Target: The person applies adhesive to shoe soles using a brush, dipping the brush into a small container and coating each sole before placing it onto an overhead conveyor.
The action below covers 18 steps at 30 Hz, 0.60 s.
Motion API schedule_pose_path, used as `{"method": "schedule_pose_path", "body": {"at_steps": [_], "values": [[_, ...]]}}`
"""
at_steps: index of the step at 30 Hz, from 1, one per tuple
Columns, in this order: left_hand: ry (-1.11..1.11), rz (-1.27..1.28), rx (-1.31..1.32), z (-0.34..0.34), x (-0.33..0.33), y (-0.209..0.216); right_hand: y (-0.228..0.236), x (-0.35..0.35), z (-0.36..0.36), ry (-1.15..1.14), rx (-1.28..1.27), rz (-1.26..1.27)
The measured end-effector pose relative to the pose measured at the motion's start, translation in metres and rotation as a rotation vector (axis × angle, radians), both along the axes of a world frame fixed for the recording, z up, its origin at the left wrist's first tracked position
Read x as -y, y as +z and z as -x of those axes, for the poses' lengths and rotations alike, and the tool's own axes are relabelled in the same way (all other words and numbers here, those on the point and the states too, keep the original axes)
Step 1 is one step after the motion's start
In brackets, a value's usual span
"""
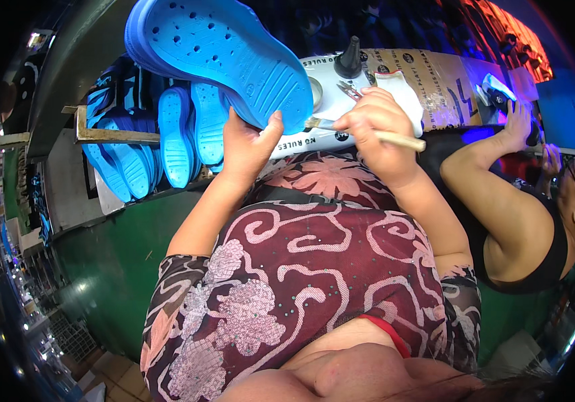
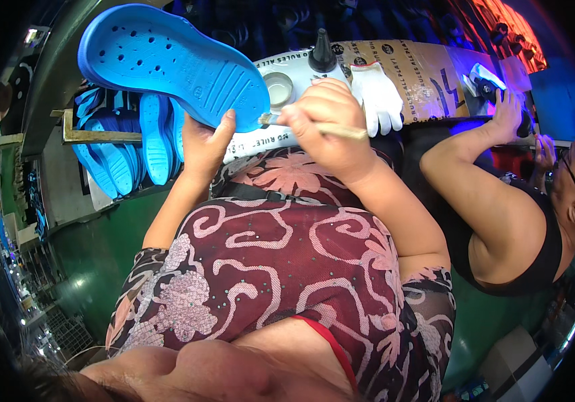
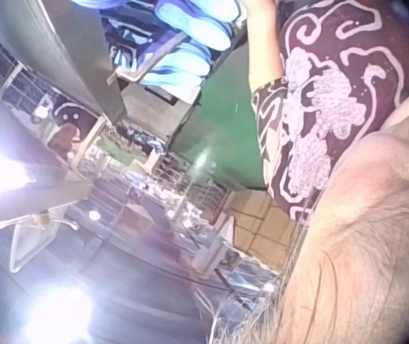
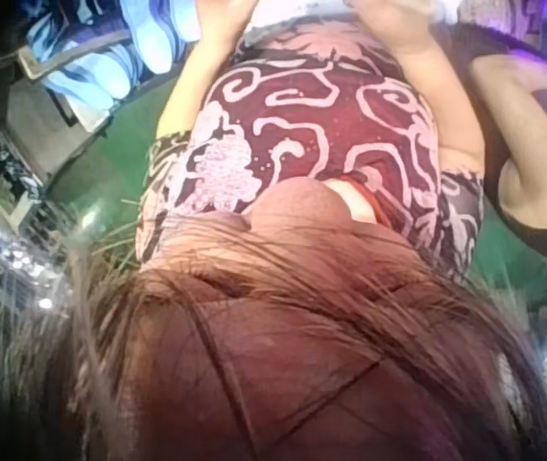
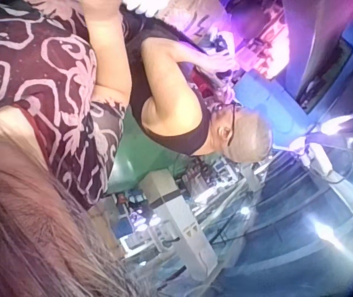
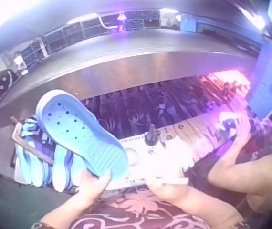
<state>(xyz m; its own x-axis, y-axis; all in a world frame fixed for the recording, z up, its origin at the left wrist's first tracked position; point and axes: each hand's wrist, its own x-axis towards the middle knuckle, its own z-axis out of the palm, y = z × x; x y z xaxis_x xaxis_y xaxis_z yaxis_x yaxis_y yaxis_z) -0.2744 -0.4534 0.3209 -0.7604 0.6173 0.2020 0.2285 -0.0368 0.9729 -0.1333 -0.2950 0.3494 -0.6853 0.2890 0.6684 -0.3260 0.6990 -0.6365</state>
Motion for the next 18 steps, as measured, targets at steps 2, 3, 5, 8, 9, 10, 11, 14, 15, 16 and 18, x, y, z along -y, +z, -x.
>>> {"method": "schedule_pose_path", "body": {"at_steps": [2,3,5,8,9,10,11,14,15,16,18], "values": [[-0.001,-0.001,-0.022,-0.003,-0.003,0.001,-0.006,0.003,0.001,-0.024,0.01,-0.061],[0.002,-0.005,-0.05,-0.003,-0.003,0.001,-0.009,0.004,0.002,-0.043,0.014,-0.123],[0.007,0.006,-0.092,0.0,-0.003,0.0,-0.013,0.002,0.001,-0.051,0.031,-0.146],[0.014,0.017,-0.138,0.004,-0.001,0.0,-0.016,-0.003,-0.002,-0.088,0.06,-0.119],[0.013,0.016,-0.143,0.005,-0.001,0.0,-0.016,-0.003,-0.002,-0.086,0.064,-0.116],[0.014,0.019,-0.139,0.005,-0.001,0.001,-0.016,-0.004,-0.001,-0.097,0.042,-0.089],[0.022,0.048,-0.136,0.006,0.0,0.001,-0.017,-0.004,-0.001,-0.107,0.02,-0.061],[0.023,0.057,-0.102,0.006,0.0,0.002,-0.013,0.002,0.004,-0.038,0.051,-0.099],[0.014,0.033,-0.075,0.007,0.001,0.002,-0.012,0.004,0.006,-0.009,0.056,-0.121],[0.015,0.035,-0.071,0.009,0.001,0.001,-0.013,0.004,0.008,-0.015,0.067,-0.147],[0.011,-0.014,-0.066,0.013,0.002,-0.001,-0.018,-0.002,0.008,-0.036,0.082,-0.138]]}}
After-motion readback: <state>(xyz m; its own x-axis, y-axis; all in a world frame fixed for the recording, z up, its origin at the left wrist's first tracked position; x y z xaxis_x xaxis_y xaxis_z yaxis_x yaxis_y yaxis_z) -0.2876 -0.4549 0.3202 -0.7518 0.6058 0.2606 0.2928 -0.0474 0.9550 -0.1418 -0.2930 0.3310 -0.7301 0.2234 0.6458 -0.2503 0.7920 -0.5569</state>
